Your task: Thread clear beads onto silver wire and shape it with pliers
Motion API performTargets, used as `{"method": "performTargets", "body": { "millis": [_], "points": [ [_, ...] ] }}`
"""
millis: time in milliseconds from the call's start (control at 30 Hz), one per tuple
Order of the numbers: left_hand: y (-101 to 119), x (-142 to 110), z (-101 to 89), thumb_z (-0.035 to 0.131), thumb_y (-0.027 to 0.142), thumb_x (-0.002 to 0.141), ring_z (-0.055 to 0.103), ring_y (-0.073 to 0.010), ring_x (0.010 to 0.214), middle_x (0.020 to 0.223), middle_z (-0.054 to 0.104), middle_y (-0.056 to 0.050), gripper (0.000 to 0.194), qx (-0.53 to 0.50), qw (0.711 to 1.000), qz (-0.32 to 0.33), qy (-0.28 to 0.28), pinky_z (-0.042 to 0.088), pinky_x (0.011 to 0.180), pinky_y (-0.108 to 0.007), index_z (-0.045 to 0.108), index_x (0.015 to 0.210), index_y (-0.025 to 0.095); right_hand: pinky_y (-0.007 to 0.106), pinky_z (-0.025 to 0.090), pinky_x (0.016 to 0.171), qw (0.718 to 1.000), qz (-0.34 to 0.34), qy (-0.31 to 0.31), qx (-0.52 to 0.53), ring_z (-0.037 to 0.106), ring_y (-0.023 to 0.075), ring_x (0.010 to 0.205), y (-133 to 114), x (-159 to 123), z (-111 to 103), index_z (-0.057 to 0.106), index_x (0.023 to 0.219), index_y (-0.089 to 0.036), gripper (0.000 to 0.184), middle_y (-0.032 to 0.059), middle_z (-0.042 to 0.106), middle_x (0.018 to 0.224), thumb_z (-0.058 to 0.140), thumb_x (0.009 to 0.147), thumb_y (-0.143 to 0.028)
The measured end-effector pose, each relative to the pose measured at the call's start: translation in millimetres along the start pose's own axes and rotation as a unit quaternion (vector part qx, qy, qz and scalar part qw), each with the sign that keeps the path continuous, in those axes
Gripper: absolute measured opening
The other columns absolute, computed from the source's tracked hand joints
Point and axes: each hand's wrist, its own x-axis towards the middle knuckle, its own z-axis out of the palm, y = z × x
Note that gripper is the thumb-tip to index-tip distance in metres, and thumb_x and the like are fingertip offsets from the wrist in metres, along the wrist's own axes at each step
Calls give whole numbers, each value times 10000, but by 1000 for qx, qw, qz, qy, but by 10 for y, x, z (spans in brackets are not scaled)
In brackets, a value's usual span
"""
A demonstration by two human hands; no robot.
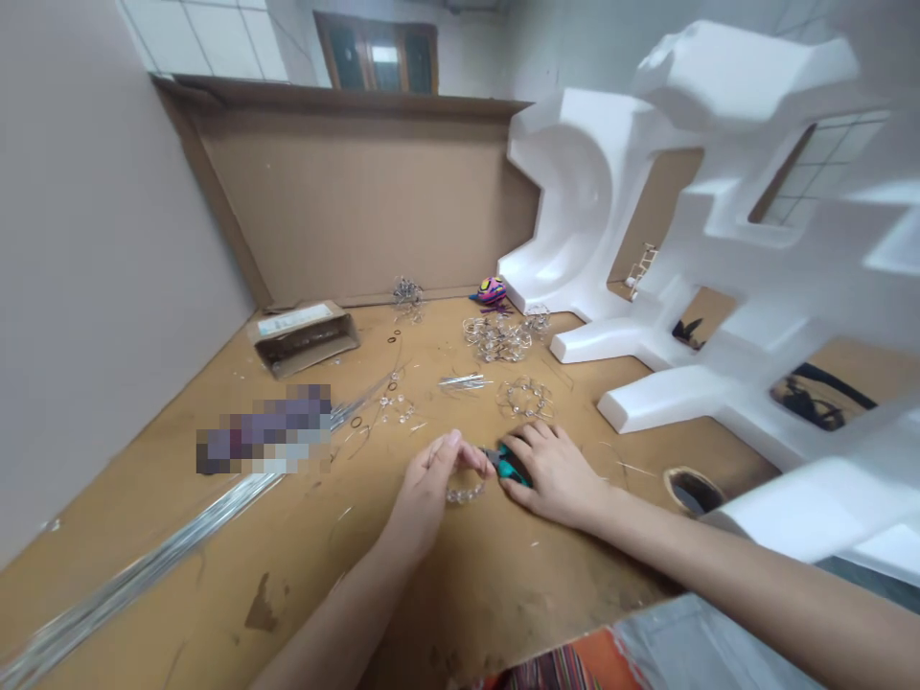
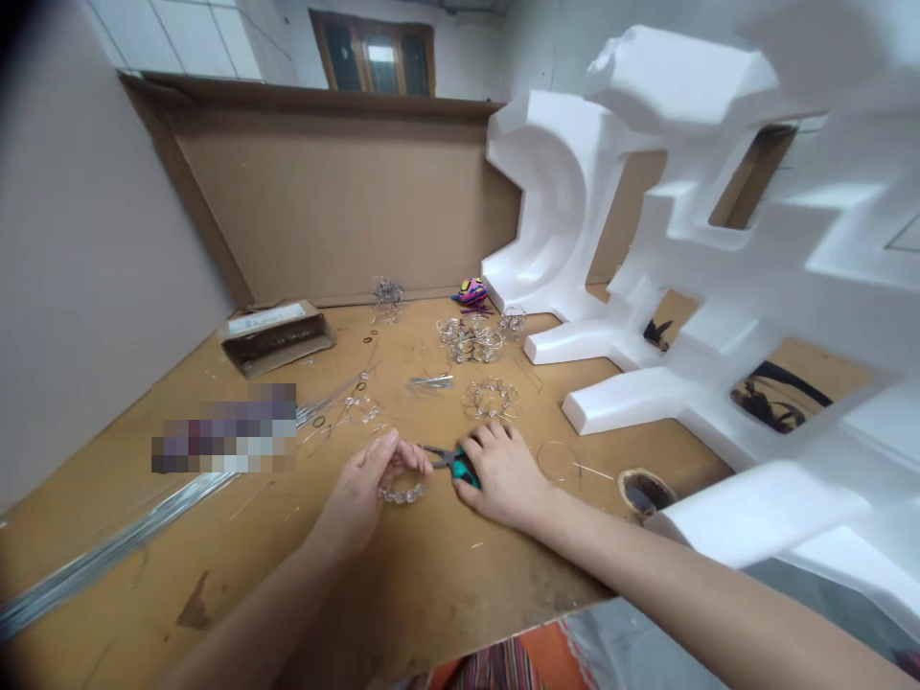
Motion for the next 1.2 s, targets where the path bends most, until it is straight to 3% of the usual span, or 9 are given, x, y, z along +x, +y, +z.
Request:
{"method": "performTargets", "body": {
  "millis": [100, 200, 400, 667, 767, 900, 1033, 1100, 1200],
  "points": [
    [-36, 9, 12, 416, 412, 842, 575, -157, 742, 682, 597, -24, 349, 7, 999, 5, 48, 427, 800, -297, 534, 625, 164, 363, 365, 850, 988, -6, 55, 143, 498, 224, 983, -115, 51, -43, 605, 1038, -190, 309, 97, 602, 1024, 455, 838, -372],
    [-61, 21, 15, 419, 422, 839, 572, -165, 768, 682, 591, -27, 353, 10, 996, 12, 83, 429, 796, -289, 532, 625, 165, 308, 421, 770, 943, 6, 76, 323, 568, 172, 834, -225, 86, -53, 664, 895, -206, 303, 60, 651, 882, 391, 883, -336],
    [-53, 31, -23, 360, 417, 868, 540, -137, 673, 646, 568, -9, 373, 30, 994, 33, 103, 424, 723, -263, 521, 639, 170, 281, 440, 641, 871, 107, 89, 472, 554, 143, 669, -300, 251, 87, 654, 805, -177, 221, 39, 626, 733, 604, 745, -385],
    [-76, 21, -12, 345, 414, 873, 538, -141, 668, 699, 590, -17, 356, 72, 986, 37, 147, 417, 668, -258, 557, 721, 173, 172, 371, 408, 607, 164, -66, 775, 507, 63, 446, -280, 410, 178, 557, 805, -156, 288, -24, 609, 619, 714, 641, -332],
    [-94, 33, -16, 361, 411, 868, 508, -131, 652, 722, 570, -8, 328, 75, 985, 37, 151, 403, 644, -247, 541, 716, 183, 165, 395, 414, 554, 184, -86, 807, 506, 46, 435, -213, 373, 173, 585, 741, -138, 233, -13, 625, 647, 728, 632, -287],
    [-65, 73, -83, 436, 391, 842, 450, -116, 609, 622, 493, 20, 286, 115, 977, 15, 179, 361, 589, -221, 502, 651, 189, 153, 388, 373, 539, 205, -68, 814, 509, 39, 402, -110, 336, 141, 632, 801, -144, 217, -14, 634, 664, 721, 650, -272],
    [17, 89, -141, 440, 404, 838, 371, -85, 477, 588, 513, 32, 261, 98, 985, -21, 140, 277, 448, -209, 554, 742, 190, 168, 410, 387, 542, 177, -72, 818, 559, 68, 441, -53, 331, 113, 641, 843, -167, 199, -7, 638, 683, 687, 697, -292],
    [53, 79, -148, 430, 404, 844, 332, -75, 432, 575, 530, 36, 256, 101, 989, -22, 104, 244, 422, -209, 573, 817, 193, 182, 414, 402, 571, 164, -59, 802, 561, 74, 446, -47, 334, 109, 649, 831, -176, 189, -22, 619, 655, 685, 695, -303],
    [87, 56, -138, 443, 378, 841, 375, -78, 457, 544, 528, 33, 254, 153, 987, -15, 47, 267, 446, -208, 601, 796, 184, 202, 418, 434, 659, 160, 6, 735, 539, 70, 430, -57, 337, 95, 663, 793, -179, 179, -32, 603, 599, 691, 681, -316]
  ]
}}
